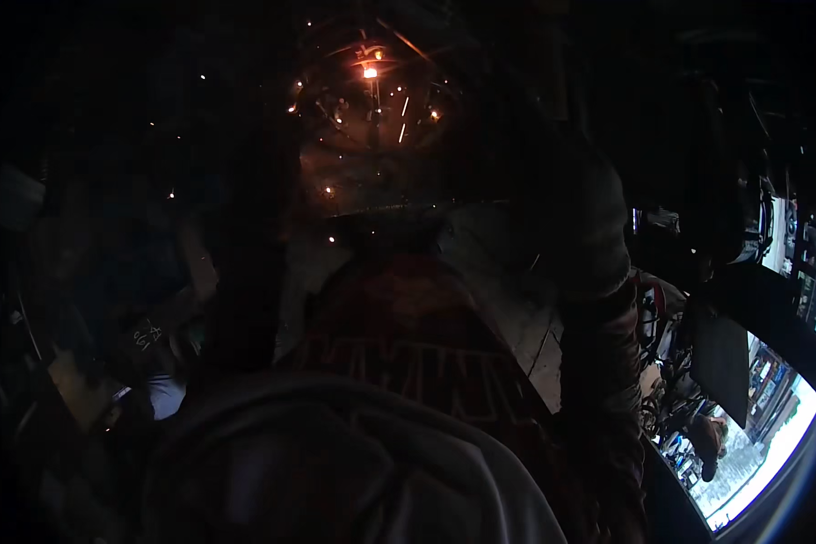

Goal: The person welds metal rods onto a curved metal frame using a welding torch and then taps the joints with a hammer.

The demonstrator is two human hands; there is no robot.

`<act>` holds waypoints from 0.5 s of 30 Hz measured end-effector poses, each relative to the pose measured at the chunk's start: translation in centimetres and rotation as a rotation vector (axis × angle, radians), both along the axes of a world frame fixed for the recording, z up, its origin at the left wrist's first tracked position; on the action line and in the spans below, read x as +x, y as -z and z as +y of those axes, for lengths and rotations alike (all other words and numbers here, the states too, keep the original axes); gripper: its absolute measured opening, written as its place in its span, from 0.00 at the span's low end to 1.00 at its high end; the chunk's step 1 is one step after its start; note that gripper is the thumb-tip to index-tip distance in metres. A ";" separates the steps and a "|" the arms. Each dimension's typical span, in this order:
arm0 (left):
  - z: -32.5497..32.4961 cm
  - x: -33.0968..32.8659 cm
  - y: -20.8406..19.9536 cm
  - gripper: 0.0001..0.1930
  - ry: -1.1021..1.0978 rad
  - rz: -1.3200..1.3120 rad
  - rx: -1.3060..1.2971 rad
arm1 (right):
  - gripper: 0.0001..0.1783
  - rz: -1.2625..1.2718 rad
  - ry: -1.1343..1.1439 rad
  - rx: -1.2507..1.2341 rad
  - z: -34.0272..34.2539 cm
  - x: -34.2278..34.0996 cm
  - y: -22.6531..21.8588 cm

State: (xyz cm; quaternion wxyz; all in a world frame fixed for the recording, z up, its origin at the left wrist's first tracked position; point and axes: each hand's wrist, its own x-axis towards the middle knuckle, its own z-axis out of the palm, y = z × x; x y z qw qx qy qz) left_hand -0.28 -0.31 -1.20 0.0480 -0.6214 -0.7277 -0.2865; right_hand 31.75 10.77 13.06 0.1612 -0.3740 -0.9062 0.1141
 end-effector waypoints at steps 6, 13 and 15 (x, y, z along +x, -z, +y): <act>-0.4 -0.5 0.7 0.11 -0.007 0.014 0.005 | 0.29 0.010 0.072 -0.115 -0.9 -2.1 -0.7; -0.6 -0.6 -0.6 0.13 -0.049 0.012 -0.071 | 0.34 -0.125 0.121 -0.100 -1.0 -2.9 -0.8; -0.6 -0.7 -1.2 0.11 -0.083 -0.010 -0.054 | 0.35 -0.169 0.113 -0.079 -1.1 -3.2 -0.8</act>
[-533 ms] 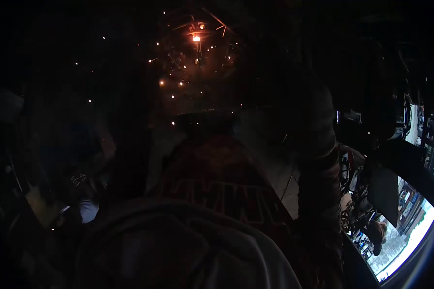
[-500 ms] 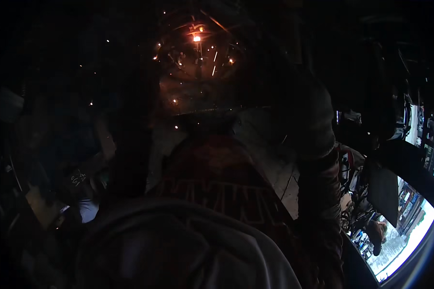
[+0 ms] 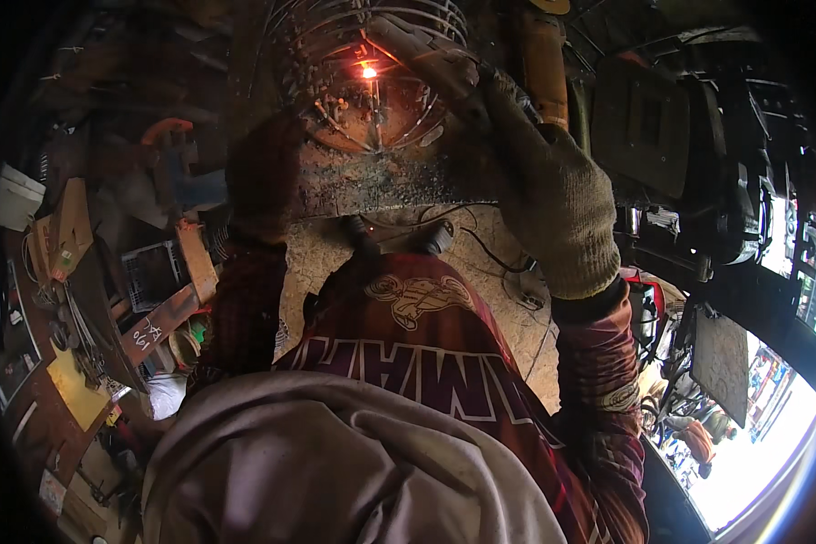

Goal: The person welds metal rods onto a curved metal frame using a welding torch and then taps the joints with a hammer.

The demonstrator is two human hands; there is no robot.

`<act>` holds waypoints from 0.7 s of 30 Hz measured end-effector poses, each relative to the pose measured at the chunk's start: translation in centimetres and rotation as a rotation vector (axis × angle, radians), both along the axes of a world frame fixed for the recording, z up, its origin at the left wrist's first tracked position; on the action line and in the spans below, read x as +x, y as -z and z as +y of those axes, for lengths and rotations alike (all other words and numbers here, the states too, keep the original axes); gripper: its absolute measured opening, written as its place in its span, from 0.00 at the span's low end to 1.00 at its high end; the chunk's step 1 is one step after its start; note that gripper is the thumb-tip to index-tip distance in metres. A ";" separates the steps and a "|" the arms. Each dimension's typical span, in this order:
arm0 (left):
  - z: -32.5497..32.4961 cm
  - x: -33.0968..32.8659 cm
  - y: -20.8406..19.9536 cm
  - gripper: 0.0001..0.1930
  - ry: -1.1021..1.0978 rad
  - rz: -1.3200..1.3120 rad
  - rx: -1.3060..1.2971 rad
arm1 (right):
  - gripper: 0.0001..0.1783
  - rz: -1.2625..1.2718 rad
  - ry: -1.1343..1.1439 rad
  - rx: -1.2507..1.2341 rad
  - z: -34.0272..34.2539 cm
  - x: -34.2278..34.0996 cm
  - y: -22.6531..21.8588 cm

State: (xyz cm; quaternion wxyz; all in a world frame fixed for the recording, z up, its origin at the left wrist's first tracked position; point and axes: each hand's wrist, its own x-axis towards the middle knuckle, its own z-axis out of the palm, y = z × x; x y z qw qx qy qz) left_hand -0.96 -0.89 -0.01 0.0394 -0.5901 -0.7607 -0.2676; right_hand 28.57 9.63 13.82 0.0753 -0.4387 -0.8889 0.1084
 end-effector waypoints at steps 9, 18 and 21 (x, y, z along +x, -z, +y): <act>0.6 -0.3 0.5 0.12 0.032 0.008 0.060 | 0.25 0.041 -0.098 0.199 0.2 0.7 1.1; 0.9 -0.1 0.8 0.13 0.039 0.037 0.069 | 0.30 0.164 -0.141 0.146 0.4 0.3 1.0; 0.9 -0.1 0.5 0.13 0.033 0.042 0.069 | 0.30 0.192 -0.144 0.154 0.1 0.8 1.2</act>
